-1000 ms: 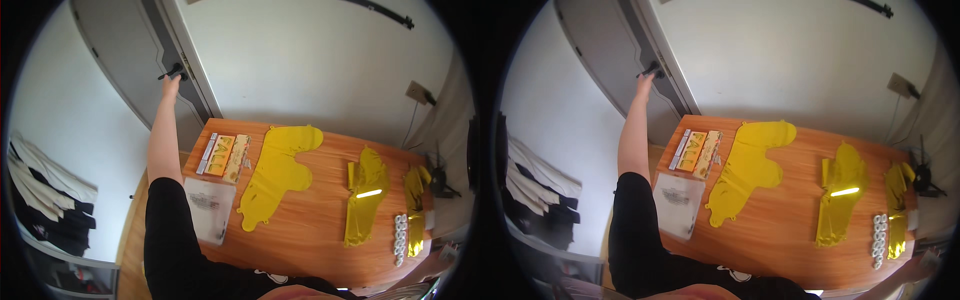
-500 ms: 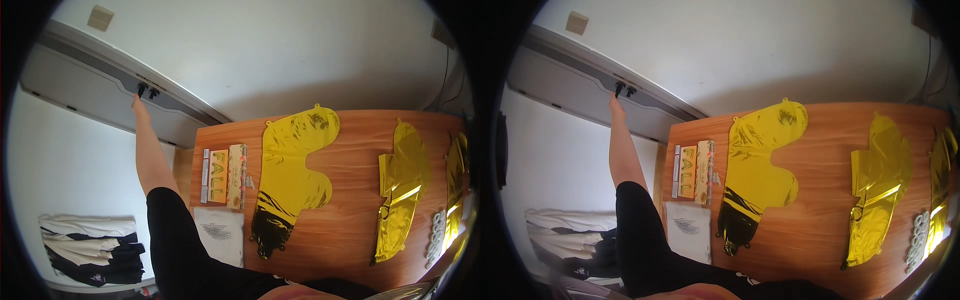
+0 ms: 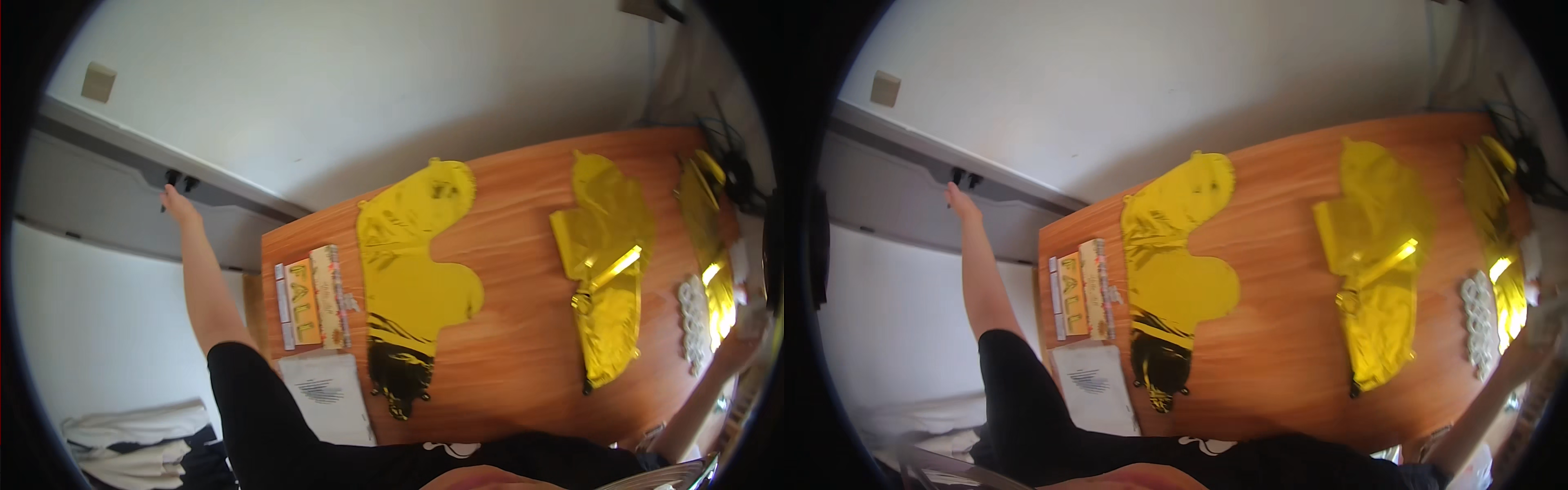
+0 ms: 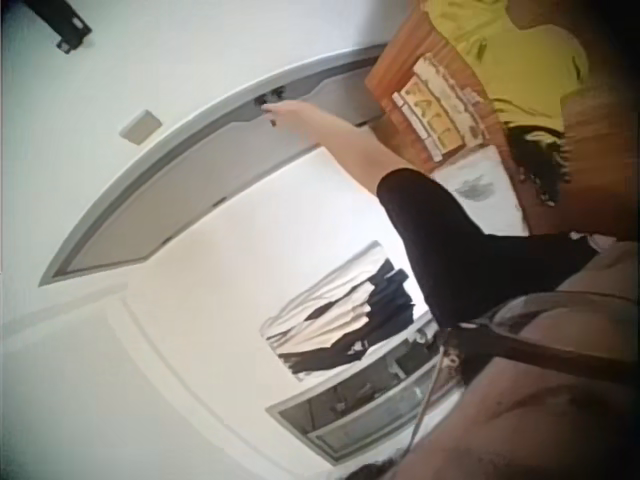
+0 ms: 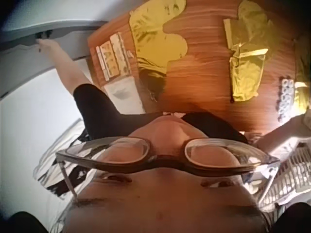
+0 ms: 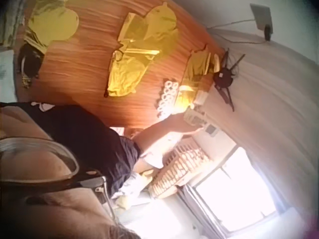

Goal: The person folds a foil balloon by hand, places it onto a cardboard backer, and inserts it into a plastic sleeve. The person then opens a desk drawer to retrieve a remote control, closes the room door, and operates the remote control.

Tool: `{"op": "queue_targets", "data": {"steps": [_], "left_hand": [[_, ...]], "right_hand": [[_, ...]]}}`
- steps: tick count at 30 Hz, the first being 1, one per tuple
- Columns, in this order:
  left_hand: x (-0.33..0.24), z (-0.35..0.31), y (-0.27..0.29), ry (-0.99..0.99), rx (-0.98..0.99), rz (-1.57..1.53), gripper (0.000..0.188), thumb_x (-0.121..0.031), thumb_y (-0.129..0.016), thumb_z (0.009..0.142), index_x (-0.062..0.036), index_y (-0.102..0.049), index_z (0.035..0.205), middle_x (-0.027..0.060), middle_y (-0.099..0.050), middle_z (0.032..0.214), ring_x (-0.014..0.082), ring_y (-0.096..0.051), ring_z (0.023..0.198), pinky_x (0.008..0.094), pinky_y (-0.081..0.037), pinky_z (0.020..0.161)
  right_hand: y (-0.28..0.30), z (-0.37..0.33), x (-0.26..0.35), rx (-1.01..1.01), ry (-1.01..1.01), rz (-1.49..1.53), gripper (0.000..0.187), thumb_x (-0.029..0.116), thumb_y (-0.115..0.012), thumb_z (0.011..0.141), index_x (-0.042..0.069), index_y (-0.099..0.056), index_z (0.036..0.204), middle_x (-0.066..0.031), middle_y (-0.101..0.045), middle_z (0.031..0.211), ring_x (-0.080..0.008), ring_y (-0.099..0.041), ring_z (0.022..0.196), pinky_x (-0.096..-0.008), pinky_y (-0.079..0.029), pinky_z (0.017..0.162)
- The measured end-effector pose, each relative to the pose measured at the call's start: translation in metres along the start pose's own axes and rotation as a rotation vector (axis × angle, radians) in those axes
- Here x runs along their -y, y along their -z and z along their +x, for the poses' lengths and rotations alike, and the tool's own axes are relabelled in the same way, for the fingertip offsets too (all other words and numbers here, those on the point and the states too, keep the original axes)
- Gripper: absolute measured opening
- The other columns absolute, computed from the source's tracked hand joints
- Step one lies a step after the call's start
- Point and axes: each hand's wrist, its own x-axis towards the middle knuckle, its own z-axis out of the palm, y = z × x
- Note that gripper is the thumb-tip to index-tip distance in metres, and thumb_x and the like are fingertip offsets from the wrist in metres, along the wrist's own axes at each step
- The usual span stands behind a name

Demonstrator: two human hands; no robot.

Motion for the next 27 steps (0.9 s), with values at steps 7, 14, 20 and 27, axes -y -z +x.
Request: {"op": "queue_targets", "data": {"steps": [7, 14, 20, 27], "left_hand": [[-0.097, -0.146, -0.024, -0.313, 0.399, 0.112, 0.069, -0.040, -0.051, 0.106, 0.0031, -0.031, 0.155, 0.0195, -0.041, 0.156, 0.0283, -0.040, 0.143, 0.0382, -0.029, 0.118], [-0.303, -0.398, 0.106, -0.735, 0.828, -0.052, 0.070, -0.050, -0.034, 0.108, 0.0004, -0.028, 0.157, 0.0185, -0.028, 0.164, 0.0302, -0.020, 0.155, 0.0459, -0.012, 0.125], [-0.354, -0.553, 0.259, -1.019, 1.071, -0.199, 0.078, -0.059, -0.032, 0.104, 0.0003, -0.030, 0.155, 0.0252, -0.030, 0.161, 0.0392, -0.029, 0.150, 0.0524, -0.021, 0.121], [-0.329, -0.701, 0.346, -0.970, 1.479, -0.324, 0.056, -0.046, -0.050, 0.101, -0.0023, -0.053, 0.136, 0.0242, -0.055, 0.139, 0.0403, -0.055, 0.124, 0.0517, -0.044, 0.104]], "right_hand": [[0.161, 0.061, 0.131, 0.259, -0.790, 1.797, 0.036, 0.013, -0.058, 0.102, 0.002, -0.053, 0.136, -0.0192, -0.067, 0.126, -0.0269, -0.074, 0.094, -0.0378, -0.062, 0.076], [0.239, 0.015, 0.062, 0.289, -0.553, 2.287, 0.057, 0.005, -0.059, 0.099, 0.011, -0.030, 0.148, -0.0130, -0.056, 0.130, -0.0246, -0.063, 0.117, -0.0444, -0.060, 0.091], [0.293, -0.060, -0.040, 0.235, -0.648, 2.387, 0.068, 0.001, -0.053, 0.093, 0.011, -0.024, 0.154, -0.0224, -0.059, 0.126, -0.0345, -0.068, 0.105, -0.0470, -0.059, 0.087], [0.323, -0.153, -0.148, -0.142, -0.709, 2.306, 0.059, 0.005, -0.053, 0.095, 0.012, -0.028, 0.149, -0.0243, -0.060, 0.125, -0.0370, -0.070, 0.099, -0.0483, -0.059, 0.086]]}}
